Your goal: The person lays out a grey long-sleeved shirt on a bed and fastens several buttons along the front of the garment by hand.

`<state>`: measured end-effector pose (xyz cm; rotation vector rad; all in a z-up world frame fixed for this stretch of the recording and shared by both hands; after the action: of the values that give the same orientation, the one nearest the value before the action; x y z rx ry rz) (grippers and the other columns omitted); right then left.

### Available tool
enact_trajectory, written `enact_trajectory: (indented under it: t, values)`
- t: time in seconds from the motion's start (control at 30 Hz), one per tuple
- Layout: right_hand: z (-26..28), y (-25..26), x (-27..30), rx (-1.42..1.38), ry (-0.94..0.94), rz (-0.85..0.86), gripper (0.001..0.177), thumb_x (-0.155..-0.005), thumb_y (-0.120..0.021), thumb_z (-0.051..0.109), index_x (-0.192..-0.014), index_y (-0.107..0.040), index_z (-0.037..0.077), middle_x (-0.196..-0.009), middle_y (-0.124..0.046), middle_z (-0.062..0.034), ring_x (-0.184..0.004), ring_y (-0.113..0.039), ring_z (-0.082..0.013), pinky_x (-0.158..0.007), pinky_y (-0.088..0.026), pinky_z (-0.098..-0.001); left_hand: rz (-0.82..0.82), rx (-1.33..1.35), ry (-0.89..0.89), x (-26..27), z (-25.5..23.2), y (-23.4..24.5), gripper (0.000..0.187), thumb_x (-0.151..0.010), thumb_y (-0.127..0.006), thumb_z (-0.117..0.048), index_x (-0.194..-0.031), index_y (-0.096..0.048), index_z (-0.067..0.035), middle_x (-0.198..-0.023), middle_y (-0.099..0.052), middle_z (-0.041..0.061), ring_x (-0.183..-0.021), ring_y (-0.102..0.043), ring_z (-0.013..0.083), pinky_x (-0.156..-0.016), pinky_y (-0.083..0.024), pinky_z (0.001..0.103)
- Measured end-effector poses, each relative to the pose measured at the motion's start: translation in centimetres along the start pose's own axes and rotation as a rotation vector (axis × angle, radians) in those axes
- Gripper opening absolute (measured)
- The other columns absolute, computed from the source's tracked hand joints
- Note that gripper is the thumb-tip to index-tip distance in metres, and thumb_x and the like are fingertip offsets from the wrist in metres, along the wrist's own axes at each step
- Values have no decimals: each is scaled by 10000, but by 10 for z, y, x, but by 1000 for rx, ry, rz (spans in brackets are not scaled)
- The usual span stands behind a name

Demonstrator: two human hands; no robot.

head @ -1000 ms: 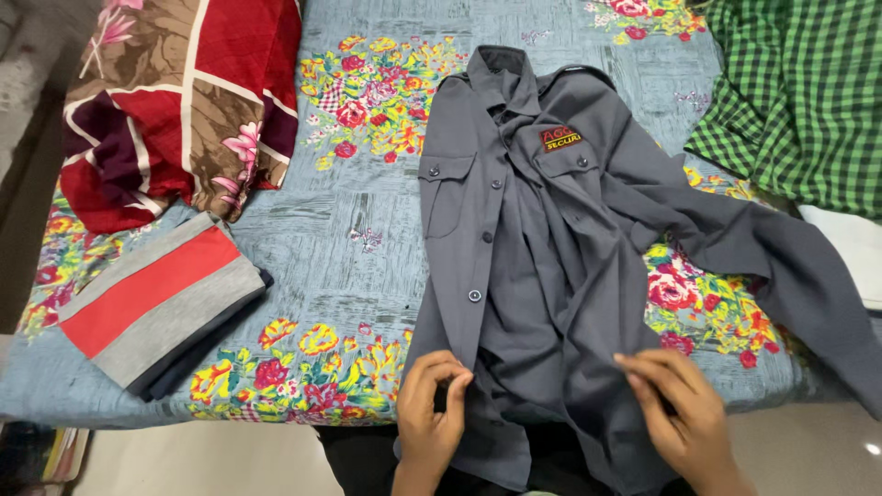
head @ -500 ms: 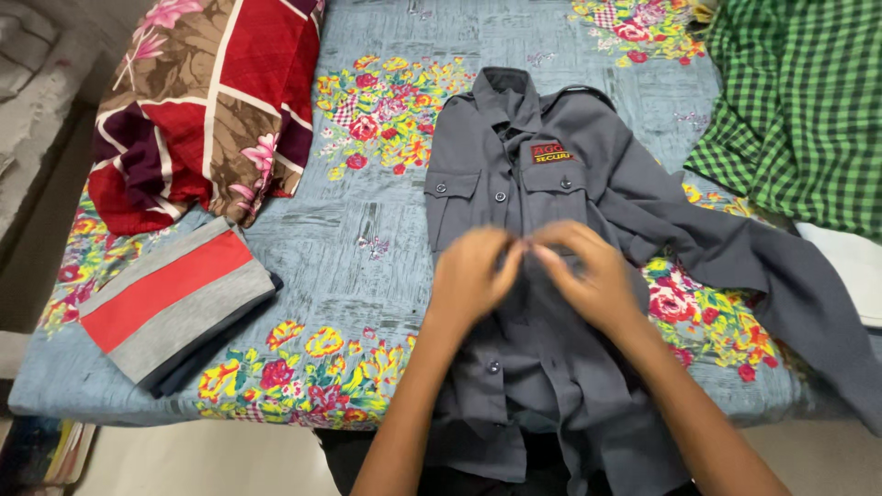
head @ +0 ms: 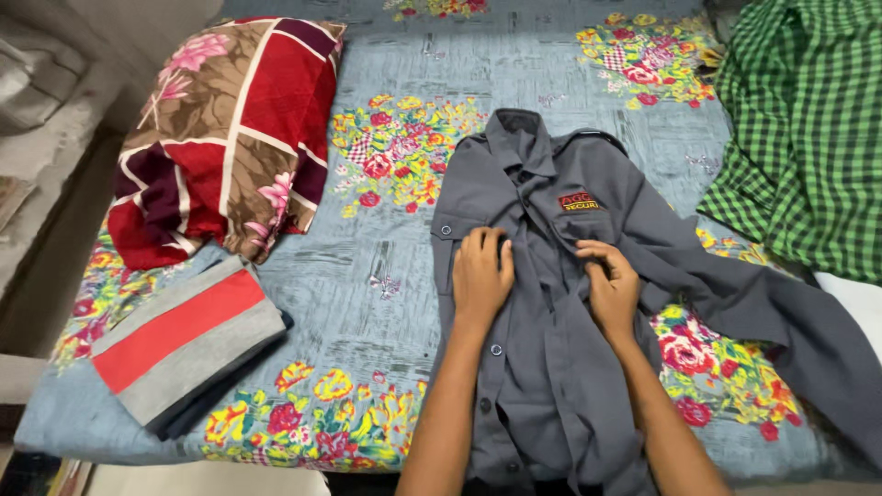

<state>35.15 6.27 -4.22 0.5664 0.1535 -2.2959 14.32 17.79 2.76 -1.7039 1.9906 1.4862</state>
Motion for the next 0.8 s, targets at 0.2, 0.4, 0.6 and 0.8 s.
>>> enact_trajectory:
  t: [0.2,0.4,0.6,0.8]
  values:
    - [-52,25,-12,-240,-169,7,208,-925,-592,-104,-1101,-668,-23,-1253,-716,-127,-1167,-670,-165,-1007,-518,-284,2,50,16,1,4,-3,189,-895,-701,-185,-1033,-668,-60,-1036,-645,104,-982,-629,320,-828,-496,444]
    - [-10,18,-27,11,-24,74,252,-908,-612,-113,-1116,-689,8,-1262,-715,-125,-1141,-688,-203,-996,-525,-296,-43,232,35,0,4,11,122,-898,-702,-145,-995,-682,-74,-968,-683,64,-888,-673,259,-801,-535,376]
    - [93,-30,-33,936,416,274,383,-777,-704,41,-1155,-743,91,-1229,-691,-113,-1177,-622,-332,-974,-515,-422,24,282,124,-2,4,13,181,-903,-723,-188,-1042,-705,-73,-963,-696,59,-800,-667,235,-756,-532,370]
    - [87,-32,-48,988,419,391,311,-804,-762,258,-1061,-775,84,-1190,-696,-82,-1141,-633,-294,-932,-523,-406,-40,211,26,-2,2,15,135,-912,-739,-195,-1003,-721,-96,-977,-688,57,-904,-679,255,-797,-527,374]
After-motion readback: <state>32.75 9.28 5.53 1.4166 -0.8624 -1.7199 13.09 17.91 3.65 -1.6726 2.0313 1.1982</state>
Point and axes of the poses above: each hand's wrist, its own x-axis away from the middle knuckle, its own y-axis out of the back of the hand, z = x × y, the point moved 8 cm from there along -x, towards the middle knuckle
